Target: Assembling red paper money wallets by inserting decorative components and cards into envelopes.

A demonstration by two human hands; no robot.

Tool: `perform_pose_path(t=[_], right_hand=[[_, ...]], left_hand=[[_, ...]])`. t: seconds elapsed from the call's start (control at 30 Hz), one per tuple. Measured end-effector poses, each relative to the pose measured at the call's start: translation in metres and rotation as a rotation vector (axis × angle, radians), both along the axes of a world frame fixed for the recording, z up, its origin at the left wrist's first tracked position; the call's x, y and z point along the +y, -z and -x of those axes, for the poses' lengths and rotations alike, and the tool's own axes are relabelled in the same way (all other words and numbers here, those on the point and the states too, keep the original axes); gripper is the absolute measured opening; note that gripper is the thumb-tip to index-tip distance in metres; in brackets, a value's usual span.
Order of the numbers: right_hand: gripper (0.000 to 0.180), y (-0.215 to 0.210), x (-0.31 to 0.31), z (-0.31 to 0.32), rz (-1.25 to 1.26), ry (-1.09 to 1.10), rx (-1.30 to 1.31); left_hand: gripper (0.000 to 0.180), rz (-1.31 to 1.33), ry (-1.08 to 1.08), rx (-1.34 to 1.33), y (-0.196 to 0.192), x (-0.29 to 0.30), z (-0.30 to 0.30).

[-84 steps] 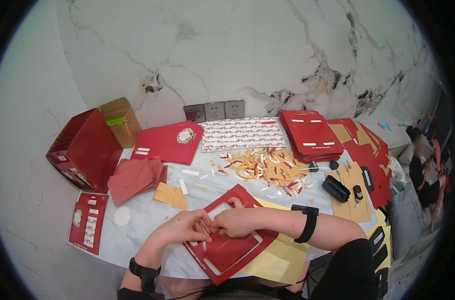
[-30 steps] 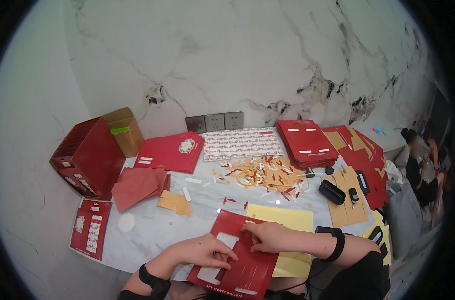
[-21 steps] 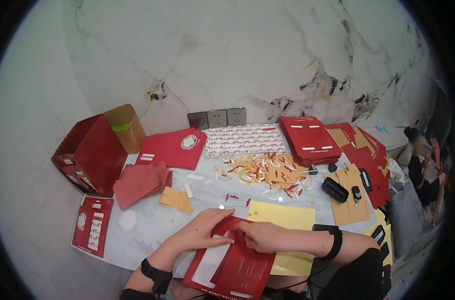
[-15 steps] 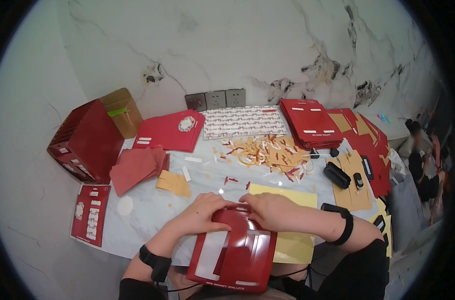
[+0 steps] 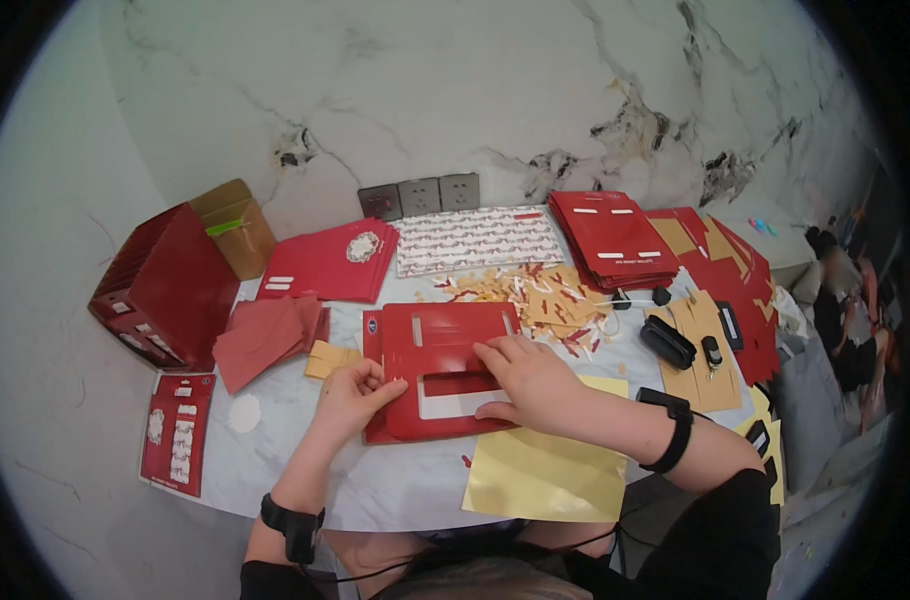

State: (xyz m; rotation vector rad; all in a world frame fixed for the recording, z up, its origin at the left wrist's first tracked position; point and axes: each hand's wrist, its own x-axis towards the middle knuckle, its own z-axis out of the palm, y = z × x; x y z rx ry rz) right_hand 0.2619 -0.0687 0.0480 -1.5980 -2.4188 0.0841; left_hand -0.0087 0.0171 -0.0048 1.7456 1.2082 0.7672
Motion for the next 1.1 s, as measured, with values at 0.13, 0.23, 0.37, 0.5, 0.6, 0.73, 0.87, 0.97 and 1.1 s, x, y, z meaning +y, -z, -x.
perform_pose_path(t=[0.13,0.23,0.37,0.5,0.6,0.73,0.87,0.97,1.1], right_hand=[[0.072,0.024,0.018,0.005,-0.129,-0.047,-0.147],[0.064,0.031,0.027,0.006,-0.07,-0.022,-0.207],[0.057,0.039,0.028,0.009,-0.143,-0.039,-0.27],[0.055,0.037,0.021,0.015,-0.153,-0.094,-0.248],[0.055,0.037,0.018,0.018,-0.172,-0.128,-0.219],[0.054,0.034,0.016,0.016,-0.165,-0.239,-0.099],[0.05,0.036,0.015,0.013,-0.193,-0.365,-0.053],[0.047,0.033,0.013,0.015,-0.199,-0.38,-0.044],[0.049,0.031,0.016,0.011,-0.153,-0.346,0.037]], left_hand=[[0.031,0.039,0.108,0.111,-0.013,0.0,0.008],[0.031,0.241,0.134,-0.076,-0.002,0.007,0.01],[0.031,0.488,0.098,-0.305,0.0,0.011,0.003],[0.033,0.754,0.067,-0.678,0.001,0.006,-0.007],[0.034,0.771,0.09,-0.653,0.001,0.004,-0.009],[0.041,0.747,0.121,-0.52,-0.005,0.002,-0.006],[0.044,0.988,0.319,-0.661,-0.017,0.001,-0.006],[0.046,1.066,0.308,-0.86,-0.007,-0.003,-0.011],[0.045,1.133,0.282,-0.939,0.002,-0.001,-0.015]])
